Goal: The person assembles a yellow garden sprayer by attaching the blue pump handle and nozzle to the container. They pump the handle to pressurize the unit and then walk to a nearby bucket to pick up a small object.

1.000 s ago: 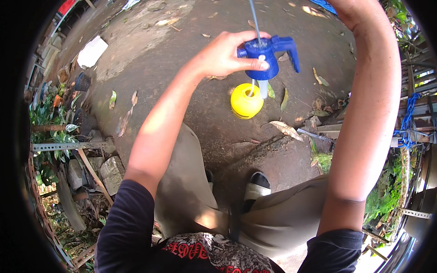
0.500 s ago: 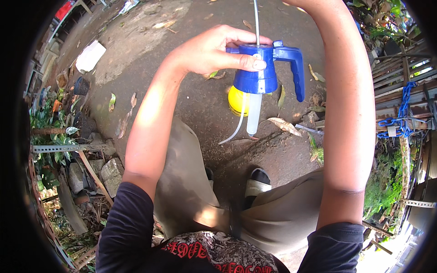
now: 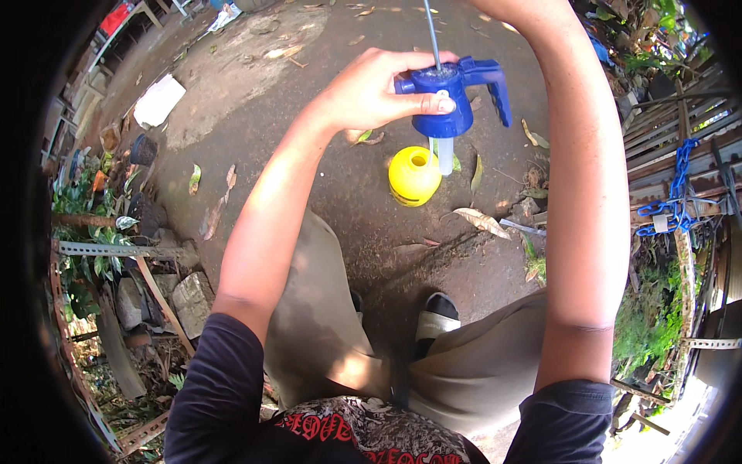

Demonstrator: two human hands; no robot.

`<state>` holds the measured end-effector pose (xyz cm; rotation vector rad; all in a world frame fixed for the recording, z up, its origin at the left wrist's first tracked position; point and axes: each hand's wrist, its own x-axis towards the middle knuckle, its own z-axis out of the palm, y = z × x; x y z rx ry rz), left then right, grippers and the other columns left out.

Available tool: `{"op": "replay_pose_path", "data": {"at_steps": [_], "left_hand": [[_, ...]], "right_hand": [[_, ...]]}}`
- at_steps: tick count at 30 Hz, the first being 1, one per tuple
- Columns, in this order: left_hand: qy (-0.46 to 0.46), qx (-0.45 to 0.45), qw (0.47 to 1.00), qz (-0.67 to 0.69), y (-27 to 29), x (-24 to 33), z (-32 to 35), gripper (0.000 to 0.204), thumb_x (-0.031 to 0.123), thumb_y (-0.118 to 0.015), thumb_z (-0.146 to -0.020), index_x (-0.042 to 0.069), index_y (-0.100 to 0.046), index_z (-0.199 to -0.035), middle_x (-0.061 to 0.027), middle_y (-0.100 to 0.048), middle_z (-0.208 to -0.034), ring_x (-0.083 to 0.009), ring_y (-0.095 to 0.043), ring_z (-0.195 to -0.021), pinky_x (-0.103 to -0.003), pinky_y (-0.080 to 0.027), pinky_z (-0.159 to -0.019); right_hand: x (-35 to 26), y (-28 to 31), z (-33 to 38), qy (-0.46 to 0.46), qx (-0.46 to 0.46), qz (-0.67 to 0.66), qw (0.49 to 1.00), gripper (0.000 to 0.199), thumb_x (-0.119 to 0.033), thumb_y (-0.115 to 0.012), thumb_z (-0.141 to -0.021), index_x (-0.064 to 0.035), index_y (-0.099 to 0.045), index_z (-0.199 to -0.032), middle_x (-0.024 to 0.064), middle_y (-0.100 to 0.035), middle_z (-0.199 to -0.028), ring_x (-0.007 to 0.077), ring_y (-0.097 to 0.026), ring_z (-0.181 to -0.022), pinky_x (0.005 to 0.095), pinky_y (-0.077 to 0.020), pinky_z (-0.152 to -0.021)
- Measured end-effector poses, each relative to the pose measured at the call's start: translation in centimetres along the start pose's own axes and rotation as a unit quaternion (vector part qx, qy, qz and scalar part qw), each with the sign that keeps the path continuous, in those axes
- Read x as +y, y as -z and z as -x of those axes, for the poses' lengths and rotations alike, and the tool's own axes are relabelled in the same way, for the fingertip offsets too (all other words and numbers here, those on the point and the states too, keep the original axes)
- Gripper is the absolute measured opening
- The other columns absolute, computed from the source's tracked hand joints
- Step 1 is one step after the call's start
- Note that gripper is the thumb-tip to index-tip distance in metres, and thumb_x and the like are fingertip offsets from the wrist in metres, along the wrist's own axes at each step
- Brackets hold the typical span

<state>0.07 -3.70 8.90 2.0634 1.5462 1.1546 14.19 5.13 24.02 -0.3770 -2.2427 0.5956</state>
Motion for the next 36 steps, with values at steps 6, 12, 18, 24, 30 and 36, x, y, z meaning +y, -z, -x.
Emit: {"op": "replay_pose_path", "data": {"at_steps": [6,12,18,24,30,36], "left_hand": [[-0.049,0.145,0.987,-0.056,0.3,0.9,-0.9,0.069,0.050,-0.083,-0.082,0.006,-0.067,-0.132,-0.0136,-0.077,-0.101,-0.0181,-0.075,-0.093,-0.035,-0.058,-0.087],[-0.035,0.164,0.983,-0.068,-0.4,-0.2,-0.5,0.071,0.055,-0.082,-0.080,0.007,-0.069,-0.130,-0.0139,-0.075,-0.089,-0.0205,-0.072,-0.082,-0.035,-0.056,-0.078],[0.027,0.133,0.987,-0.081,-0.6,-2.1,1.0,0.073,0.052,-0.084,-0.080,0.006,-0.066,-0.135,-0.0117,-0.073,-0.084,-0.0138,-0.064,-0.070,-0.033,-0.053,-0.070],[0.036,0.106,0.989,-0.093,-1.0,-2.9,1.1,0.072,0.052,-0.083,-0.080,0.006,-0.067,-0.133,-0.0140,-0.074,-0.088,-0.0172,-0.068,-0.075,-0.035,-0.054,-0.073],[0.064,0.050,0.988,-0.133,-0.6,-3.5,1.8,0.066,0.050,-0.083,-0.081,0.009,-0.069,-0.130,-0.0161,-0.076,-0.095,-0.0251,-0.073,-0.083,-0.038,-0.055,-0.080],[0.093,0.000,0.990,-0.104,-1.6,-4.6,1.8,0.066,0.051,-0.081,-0.083,0.010,-0.067,-0.133,-0.0166,-0.076,-0.098,-0.0268,-0.075,-0.089,-0.040,-0.055,-0.083]], "right_hand": [[-1.1,-0.3,-0.2,0.114,0.029,0.066,0.991,0.036,-0.026,-0.075,-0.089,0.0000,-0.069,-0.113,0.0054,-0.070,-0.088,0.0121,-0.063,-0.075,0.0291,-0.0524,-0.074],[-1.0,-1.2,-0.1,0.097,-0.016,0.039,0.994,0.033,-0.026,-0.074,-0.088,0.0021,-0.072,-0.106,0.0087,-0.071,-0.079,0.0139,-0.065,-0.073,0.0311,-0.0533,-0.071],[0.2,-3.6,0.2,0.109,-0.027,0.026,0.993,0.033,-0.027,-0.073,-0.085,0.0020,-0.072,-0.101,0.0147,-0.071,-0.080,0.0218,-0.070,-0.076,0.0350,-0.0546,-0.071],[1.8,-3.8,0.3,0.111,-0.014,0.044,0.993,0.031,-0.026,-0.075,-0.084,0.0024,-0.071,-0.094,0.0176,-0.070,-0.080,0.0271,-0.071,-0.077,0.0378,-0.0551,-0.073],[4.0,-4.8,0.0,0.104,-0.012,0.084,0.991,0.031,-0.027,-0.078,-0.082,0.0017,-0.067,-0.082,0.0182,-0.068,-0.076,0.0293,-0.070,-0.074,0.0405,-0.0541,-0.070],[6.3,-5.3,0.0,0.054,-0.054,0.105,0.992,0.034,-0.031,-0.079,-0.081,0.0014,-0.068,-0.080,0.0211,-0.068,-0.075,0.0323,-0.069,-0.073,0.0425,-0.0536,-0.069]]}}
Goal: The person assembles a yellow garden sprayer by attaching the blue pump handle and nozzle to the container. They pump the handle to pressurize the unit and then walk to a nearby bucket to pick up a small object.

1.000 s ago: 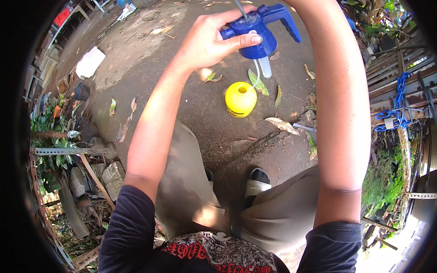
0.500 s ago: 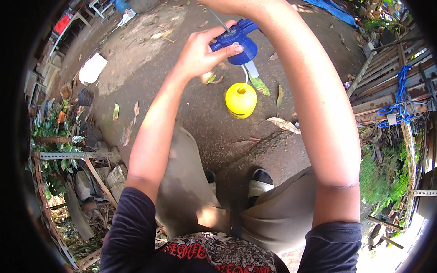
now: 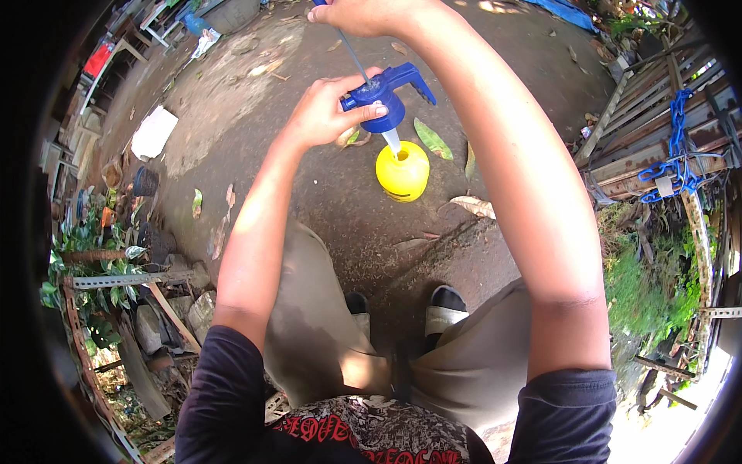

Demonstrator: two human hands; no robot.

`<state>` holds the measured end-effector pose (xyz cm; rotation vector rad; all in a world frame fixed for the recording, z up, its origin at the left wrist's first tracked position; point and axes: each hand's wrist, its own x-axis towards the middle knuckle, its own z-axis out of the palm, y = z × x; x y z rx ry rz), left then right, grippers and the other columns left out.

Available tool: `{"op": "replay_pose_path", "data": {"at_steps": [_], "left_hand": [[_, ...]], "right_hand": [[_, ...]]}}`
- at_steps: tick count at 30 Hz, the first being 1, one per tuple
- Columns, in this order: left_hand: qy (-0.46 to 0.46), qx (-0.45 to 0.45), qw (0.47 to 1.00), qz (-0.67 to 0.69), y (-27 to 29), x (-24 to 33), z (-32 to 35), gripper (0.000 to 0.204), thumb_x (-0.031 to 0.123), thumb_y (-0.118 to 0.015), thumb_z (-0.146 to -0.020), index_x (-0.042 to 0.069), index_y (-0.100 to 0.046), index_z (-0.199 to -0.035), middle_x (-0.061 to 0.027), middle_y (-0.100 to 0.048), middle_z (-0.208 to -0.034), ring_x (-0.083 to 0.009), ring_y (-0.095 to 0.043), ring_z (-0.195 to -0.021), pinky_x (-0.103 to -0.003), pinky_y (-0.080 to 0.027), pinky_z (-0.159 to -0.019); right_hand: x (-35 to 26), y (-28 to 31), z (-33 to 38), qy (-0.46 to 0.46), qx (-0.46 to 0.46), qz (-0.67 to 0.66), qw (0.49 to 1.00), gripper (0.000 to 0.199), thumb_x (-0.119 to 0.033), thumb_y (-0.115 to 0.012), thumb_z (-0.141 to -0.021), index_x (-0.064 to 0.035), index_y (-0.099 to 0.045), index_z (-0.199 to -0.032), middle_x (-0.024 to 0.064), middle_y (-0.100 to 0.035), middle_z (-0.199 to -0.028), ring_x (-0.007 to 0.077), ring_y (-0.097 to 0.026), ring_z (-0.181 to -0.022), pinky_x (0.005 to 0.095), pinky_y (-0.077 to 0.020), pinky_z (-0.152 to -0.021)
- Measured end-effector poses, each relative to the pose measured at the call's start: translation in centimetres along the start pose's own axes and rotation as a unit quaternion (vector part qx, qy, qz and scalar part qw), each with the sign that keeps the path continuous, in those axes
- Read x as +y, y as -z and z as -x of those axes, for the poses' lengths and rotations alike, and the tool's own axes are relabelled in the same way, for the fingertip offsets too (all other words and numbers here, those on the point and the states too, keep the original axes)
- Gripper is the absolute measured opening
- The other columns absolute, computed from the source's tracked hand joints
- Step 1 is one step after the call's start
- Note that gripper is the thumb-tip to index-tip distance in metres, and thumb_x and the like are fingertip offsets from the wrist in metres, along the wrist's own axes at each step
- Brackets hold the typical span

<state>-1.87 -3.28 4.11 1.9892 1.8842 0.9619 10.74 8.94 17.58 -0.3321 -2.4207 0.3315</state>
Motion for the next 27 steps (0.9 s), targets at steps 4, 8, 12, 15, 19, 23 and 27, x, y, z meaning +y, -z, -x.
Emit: {"op": "replay_pose_path", "data": {"at_steps": [4,8,12,15,19,23,27], "left_hand": [[-0.014,-0.019,0.999,0.024,-1.1,-0.8,-0.2,0.066,0.049,-0.079,-0.085,0.011,-0.064,-0.137,-0.0163,-0.076,-0.101,-0.0269,-0.075,-0.092,-0.040,-0.056,-0.085],[-0.037,-0.039,0.999,0.001,-2.7,-1.9,-0.5,0.065,0.047,-0.078,-0.087,0.014,-0.062,-0.140,-0.0151,-0.075,-0.115,-0.0274,-0.074,-0.105,-0.041,-0.056,-0.092],[-0.008,-0.062,0.998,0.007,-3.8,-1.4,-1.2,0.061,0.046,-0.078,-0.086,0.016,-0.064,-0.137,-0.0139,-0.073,-0.121,-0.0305,-0.071,-0.111,-0.042,-0.055,-0.096],[-0.028,-0.045,0.998,0.017,-4.9,-2.2,-1.3,0.056,0.044,-0.079,-0.085,0.018,-0.067,-0.132,-0.0138,-0.073,-0.120,-0.0337,-0.070,-0.111,-0.045,-0.055,-0.096],[-0.028,-0.068,0.997,0.026,-5.0,-2.5,-1.7,0.059,0.044,-0.080,-0.085,0.017,-0.065,-0.135,-0.0138,-0.073,-0.120,-0.0339,-0.070,-0.111,-0.045,-0.055,-0.096],[0.012,-0.113,0.992,0.049,-3.3,-2.6,-1.3,0.064,0.044,-0.079,-0.085,0.016,-0.060,-0.140,-0.0137,-0.072,-0.123,-0.0344,-0.069,-0.113,-0.045,-0.054,-0.098],[-0.030,-0.088,0.983,0.160,-2.9,-2.8,-2.3,0.061,0.035,-0.075,-0.094,0.014,-0.054,-0.148,-0.0087,-0.074,-0.114,-0.0135,-0.067,-0.105,-0.034,-0.052,-0.099]], "right_hand": [[0.1,0.5,0.2,-0.081,-0.070,0.015,0.994,0.038,-0.035,-0.078,-0.082,0.0019,-0.069,-0.081,0.0223,-0.069,-0.077,0.0334,-0.070,-0.074,0.0437,-0.0538,-0.070],[-0.7,0.9,-0.4,-0.200,-0.123,0.093,0.968,0.039,-0.038,-0.076,-0.084,0.0007,-0.072,-0.087,0.0221,-0.072,-0.082,0.0340,-0.071,-0.079,0.0439,-0.0551,-0.075],[2.8,-0.7,0.9,-0.106,0.037,0.025,0.993,0.035,-0.034,-0.076,-0.084,-0.0011,-0.074,-0.095,0.0221,-0.073,-0.089,0.0351,-0.072,-0.090,0.0437,-0.0556,-0.083],[4.2,-1.3,0.9,-0.035,0.076,0.036,0.996,0.029,-0.027,-0.075,-0.082,-0.0028,-0.075,-0.098,0.0212,-0.074,-0.093,0.0356,-0.072,-0.094,0.0435,-0.0557,-0.086],[4.3,-0.7,0.6,-0.059,-0.012,0.080,0.995,0.026,-0.021,-0.075,-0.079,-0.0042,-0.076,-0.099,0.0191,-0.075,-0.093,0.0348,-0.073,-0.093,0.0430,-0.0561,-0.085],[2.3,1.5,0.2,-0.125,-0.077,0.060,0.987,0.029,-0.022,-0.076,-0.078,-0.0038,-0.077,-0.101,0.0186,-0.075,-0.093,0.0314,-0.074,-0.092,0.0410,-0.0564,-0.085],[2.0,3.7,0.1,-0.053,0.029,0.074,0.995,0.035,-0.028,-0.079,-0.078,-0.0028,-0.077,-0.102,0.0196,-0.075,-0.097,0.0290,-0.074,-0.092,0.0385,-0.0567,-0.085]]}}
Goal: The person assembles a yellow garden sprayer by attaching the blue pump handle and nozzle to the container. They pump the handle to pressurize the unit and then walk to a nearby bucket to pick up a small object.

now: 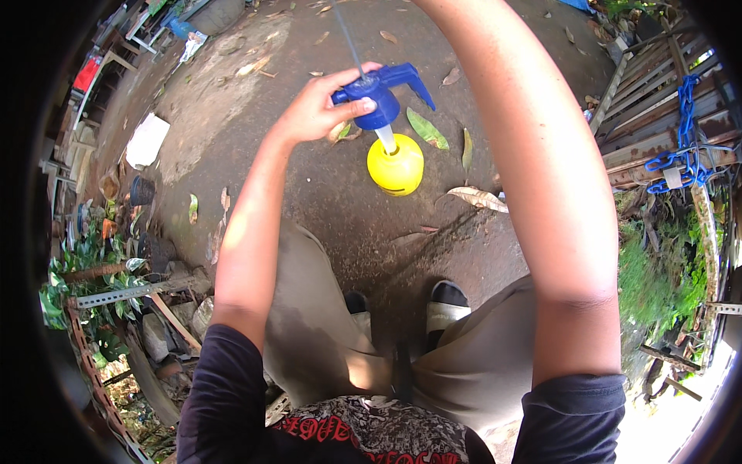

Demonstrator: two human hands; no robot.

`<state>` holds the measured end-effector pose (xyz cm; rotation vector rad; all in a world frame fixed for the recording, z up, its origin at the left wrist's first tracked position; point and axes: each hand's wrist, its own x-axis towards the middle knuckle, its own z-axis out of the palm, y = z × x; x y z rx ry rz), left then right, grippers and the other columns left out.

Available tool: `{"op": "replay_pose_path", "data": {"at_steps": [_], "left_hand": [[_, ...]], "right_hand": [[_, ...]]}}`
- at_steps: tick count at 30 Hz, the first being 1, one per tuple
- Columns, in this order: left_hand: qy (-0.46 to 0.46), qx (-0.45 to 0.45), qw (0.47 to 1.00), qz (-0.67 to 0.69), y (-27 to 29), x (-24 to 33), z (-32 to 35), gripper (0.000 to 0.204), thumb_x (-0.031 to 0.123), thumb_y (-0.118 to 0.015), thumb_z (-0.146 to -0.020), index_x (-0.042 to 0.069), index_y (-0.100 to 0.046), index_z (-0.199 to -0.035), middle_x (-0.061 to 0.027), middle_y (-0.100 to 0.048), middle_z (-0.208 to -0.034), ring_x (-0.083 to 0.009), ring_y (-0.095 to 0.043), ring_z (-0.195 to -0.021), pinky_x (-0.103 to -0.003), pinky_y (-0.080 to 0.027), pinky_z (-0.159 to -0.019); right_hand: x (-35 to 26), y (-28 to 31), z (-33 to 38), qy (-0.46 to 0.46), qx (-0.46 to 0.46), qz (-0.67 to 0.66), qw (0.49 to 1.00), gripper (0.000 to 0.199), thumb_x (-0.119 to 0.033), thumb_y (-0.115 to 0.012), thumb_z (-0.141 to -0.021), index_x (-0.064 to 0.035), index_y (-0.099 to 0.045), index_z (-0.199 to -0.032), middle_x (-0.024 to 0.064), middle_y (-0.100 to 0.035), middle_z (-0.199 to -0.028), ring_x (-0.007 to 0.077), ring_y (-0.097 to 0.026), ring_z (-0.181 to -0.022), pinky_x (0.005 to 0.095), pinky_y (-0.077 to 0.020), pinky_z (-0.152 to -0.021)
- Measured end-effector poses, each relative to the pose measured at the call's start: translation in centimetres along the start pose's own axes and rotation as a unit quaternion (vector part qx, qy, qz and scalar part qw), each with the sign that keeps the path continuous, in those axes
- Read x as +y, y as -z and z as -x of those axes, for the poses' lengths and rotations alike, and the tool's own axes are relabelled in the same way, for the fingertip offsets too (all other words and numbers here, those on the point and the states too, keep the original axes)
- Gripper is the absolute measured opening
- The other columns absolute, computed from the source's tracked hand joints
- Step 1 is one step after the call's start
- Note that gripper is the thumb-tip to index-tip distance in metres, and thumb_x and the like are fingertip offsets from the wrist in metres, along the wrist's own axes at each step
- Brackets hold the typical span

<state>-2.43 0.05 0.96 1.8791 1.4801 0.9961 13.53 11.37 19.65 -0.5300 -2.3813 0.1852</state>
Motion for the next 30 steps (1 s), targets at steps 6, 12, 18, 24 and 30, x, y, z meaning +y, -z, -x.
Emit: {"op": "replay_pose_path", "data": {"at_steps": [6,12,18,24,30], "left_hand": [[-0.002,0.043,0.996,0.074,2.2,0.5,1.1,0.063,0.029,-0.072,-0.098,0.004,-0.048,-0.151,-0.0087,-0.066,-0.131,-0.0157,-0.061,-0.118,-0.035,-0.047,-0.108],[-0.030,0.074,0.992,0.099,2.2,0.8,1.2,0.063,0.031,-0.076,-0.094,0.007,-0.054,-0.148,-0.0097,-0.070,-0.126,-0.0148,-0.064,-0.116,-0.034,-0.049,-0.104],[-0.008,0.077,0.995,0.061,2.3,1.1,1.5,0.060,0.028,-0.072,-0.098,0.003,-0.051,-0.149,-0.0090,-0.068,-0.129,-0.0141,-0.062,-0.116,-0.034,-0.048,-0.105],[-0.024,0.074,0.992,-0.097,0.8,1.4,1.4,0.061,0.033,-0.076,-0.093,0.007,-0.057,-0.144,-0.0157,-0.071,-0.122,-0.0185,-0.068,-0.110,-0.035,-0.052,-0.099],[-0.033,0.083,0.989,-0.116,-0.4,1.5,1.1,0.061,0.038,-0.076,-0.091,0.007,-0.060,-0.140,-0.0185,-0.068,-0.131,-0.0319,-0.068,-0.118,-0.042,-0.053,-0.101]], "right_hand": [[-2.7,1.9,0.2,0.047,-0.005,-0.076,0.996,0.035,-0.029,-0.075,-0.083,-0.0021,-0.076,-0.105,0.0185,-0.076,-0.098,0.0283,-0.074,-0.095,0.0376,-0.0568,-0.089],[-3.8,2.6,0.2,0.045,-0.005,-0.063,0.997,0.035,-0.030,-0.072,-0.085,-0.0019,-0.076,-0.105,0.0211,-0.075,-0.102,0.0302,-0.074,-0.097,0.0386,-0.0565,-0.089],[-3.7,2.4,0.0,0.052,0.004,-0.068,0.996,0.038,-0.032,-0.070,-0.087,-0.0007,-0.075,-0.106,0.0216,-0.075,-0.103,0.0315,-0.074,-0.098,0.0394,-0.0563,-0.090],[-4.3,2.2,0.3,0.020,-0.022,-0.067,0.997,0.040,-0.033,-0.070,-0.088,-0.0010,-0.074,-0.111,0.0217,-0.075,-0.105,0.0321,-0.073,-0.102,0.0395,-0.0557,-0.092],[-2.9,1.3,0.2,0.032,-0.024,-0.034,0.999,0.038,-0.032,-0.071,-0.088,-0.0009,-0.074,-0.110,0.0218,-0.075,-0.105,0.0328,-0.072,-0.101,0.0408,-0.0557,-0.092]]}}
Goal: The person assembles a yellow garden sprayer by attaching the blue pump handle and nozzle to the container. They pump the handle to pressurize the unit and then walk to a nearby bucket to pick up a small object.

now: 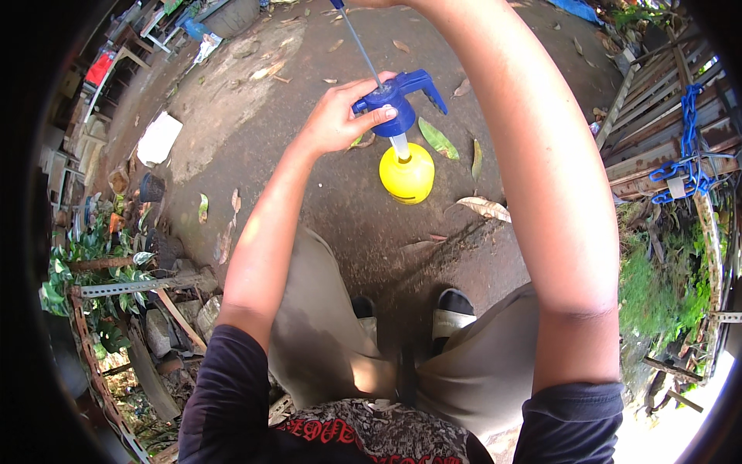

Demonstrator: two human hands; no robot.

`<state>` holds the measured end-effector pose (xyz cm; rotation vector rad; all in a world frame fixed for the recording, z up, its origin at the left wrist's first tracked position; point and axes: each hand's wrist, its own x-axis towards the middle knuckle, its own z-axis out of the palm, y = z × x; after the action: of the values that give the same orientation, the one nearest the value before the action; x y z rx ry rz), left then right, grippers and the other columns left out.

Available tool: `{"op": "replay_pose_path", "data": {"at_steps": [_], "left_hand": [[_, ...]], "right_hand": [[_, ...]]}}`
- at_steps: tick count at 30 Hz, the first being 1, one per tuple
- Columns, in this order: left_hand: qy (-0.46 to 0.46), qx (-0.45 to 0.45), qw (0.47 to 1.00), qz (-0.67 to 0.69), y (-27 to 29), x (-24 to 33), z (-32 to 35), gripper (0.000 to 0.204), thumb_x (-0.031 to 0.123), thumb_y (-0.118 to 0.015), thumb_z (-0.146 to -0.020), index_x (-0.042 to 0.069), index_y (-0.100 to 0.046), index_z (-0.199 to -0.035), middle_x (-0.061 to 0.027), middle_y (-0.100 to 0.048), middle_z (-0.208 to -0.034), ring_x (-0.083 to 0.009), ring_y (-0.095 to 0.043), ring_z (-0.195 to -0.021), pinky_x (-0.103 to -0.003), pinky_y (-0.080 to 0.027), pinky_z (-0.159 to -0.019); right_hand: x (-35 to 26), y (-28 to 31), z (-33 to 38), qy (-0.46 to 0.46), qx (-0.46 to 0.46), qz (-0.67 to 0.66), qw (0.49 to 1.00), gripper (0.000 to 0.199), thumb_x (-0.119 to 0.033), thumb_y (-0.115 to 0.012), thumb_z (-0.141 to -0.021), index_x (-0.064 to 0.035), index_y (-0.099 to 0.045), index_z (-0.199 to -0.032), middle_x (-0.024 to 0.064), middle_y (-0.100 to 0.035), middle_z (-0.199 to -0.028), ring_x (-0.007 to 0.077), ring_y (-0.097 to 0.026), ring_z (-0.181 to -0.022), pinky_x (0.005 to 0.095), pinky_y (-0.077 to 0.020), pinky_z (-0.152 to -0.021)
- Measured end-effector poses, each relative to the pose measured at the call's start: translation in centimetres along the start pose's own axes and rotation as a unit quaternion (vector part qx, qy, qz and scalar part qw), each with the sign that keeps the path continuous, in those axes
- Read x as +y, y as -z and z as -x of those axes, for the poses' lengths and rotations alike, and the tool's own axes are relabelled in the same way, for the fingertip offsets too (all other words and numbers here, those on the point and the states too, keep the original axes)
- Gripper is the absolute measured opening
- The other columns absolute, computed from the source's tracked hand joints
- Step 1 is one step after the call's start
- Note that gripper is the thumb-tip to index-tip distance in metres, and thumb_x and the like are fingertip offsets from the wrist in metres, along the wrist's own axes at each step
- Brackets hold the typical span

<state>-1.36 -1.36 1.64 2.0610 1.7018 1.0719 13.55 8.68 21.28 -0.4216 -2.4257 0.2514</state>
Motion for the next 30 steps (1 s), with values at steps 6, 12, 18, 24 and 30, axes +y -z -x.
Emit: {"op": "replay_pose_path", "data": {"at_steps": [6,12,18,24,30], "left_hand": [[0.016,-0.036,0.999,-0.001,-0.5,0.4,-0.6,0.060,0.039,-0.075,-0.092,0.007,-0.060,-0.140,-0.0185,-0.068,-0.130,-0.0309,-0.069,-0.116,-0.042,-0.052,-0.100],[0.055,-0.014,0.993,0.101,0.5,-2.0,-0.1,0.060,0.034,-0.073,-0.096,0.006,-0.055,-0.146,-0.0133,-0.069,-0.129,-0.0195,-0.065,-0.116,-0.037,-0.051,-0.102],[0.097,0.126,0.952,0.259,3.7,-2.7,-0.8,0.060,0.037,-0.071,-0.098,0.008,-0.054,-0.148,-0.0054,-0.070,-0.120,-0.0123,-0.064,-0.104,-0.032,-0.054,-0.090],[0.118,0.187,0.911,0.348,6.7,-1.7,0.7,0.053,0.044,-0.060,-0.103,0.006,-0.060,-0.140,-0.0052,-0.071,-0.114,-0.0141,-0.066,-0.102,-0.034,-0.054,-0.091],[0.117,0.178,0.898,0.386,6.1,-0.2,0.0,0.051,0.042,-0.058,-0.104,0.005,-0.059,-0.140,-0.0071,-0.070,-0.119,-0.0156,-0.066,-0.108,-0.035,-0.054,-0.096]], "right_hand": [[1.6,-0.7,0.0,0.005,-0.028,0.045,0.999,0.036,-0.029,-0.072,-0.087,-0.0006,-0.074,-0.109,0.0210,-0.075,-0.103,0.0342,-0.072,-0.101,0.0415,-0.0557,-0.092],[2.0,-1.5,-0.2,0.008,0.016,0.020,1.000,0.039,-0.031,-0.071,-0.088,-0.0005,-0.073,-0.112,0.0203,-0.075,-0.100,0.0345,-0.073,-0.097,0.0415,-0.0560,-0.091],[1.0,3.3,0.4,-0.052,0.014,-0.021,0.998,0.040,-0.033,-0.070,-0.090,0.0002,-0.073,-0.113,0.0169,-0.075,-0.093,0.0268,-0.072,-0.088,0.0376,-0.0559,-0.083],[-0.6,5.7,0.9,-0.113,-0.006,-0.077,0.991,0.036,-0.038,-0.068,-0.093,-0.0049,-0.075,-0.105,0.0060,-0.068,-0.078,0.0125,-0.062,-0.067,0.0309,-0.0517,-0.058],[-0.8,6.6,0.8,-0.105,-0.001,-0.078,0.991,0.034,-0.036,-0.068,-0.095,-0.0030,-0.074,-0.103,0.0048,-0.069,-0.078,0.0115,-0.061,-0.068,0.0303,-0.0519,-0.061]]}}
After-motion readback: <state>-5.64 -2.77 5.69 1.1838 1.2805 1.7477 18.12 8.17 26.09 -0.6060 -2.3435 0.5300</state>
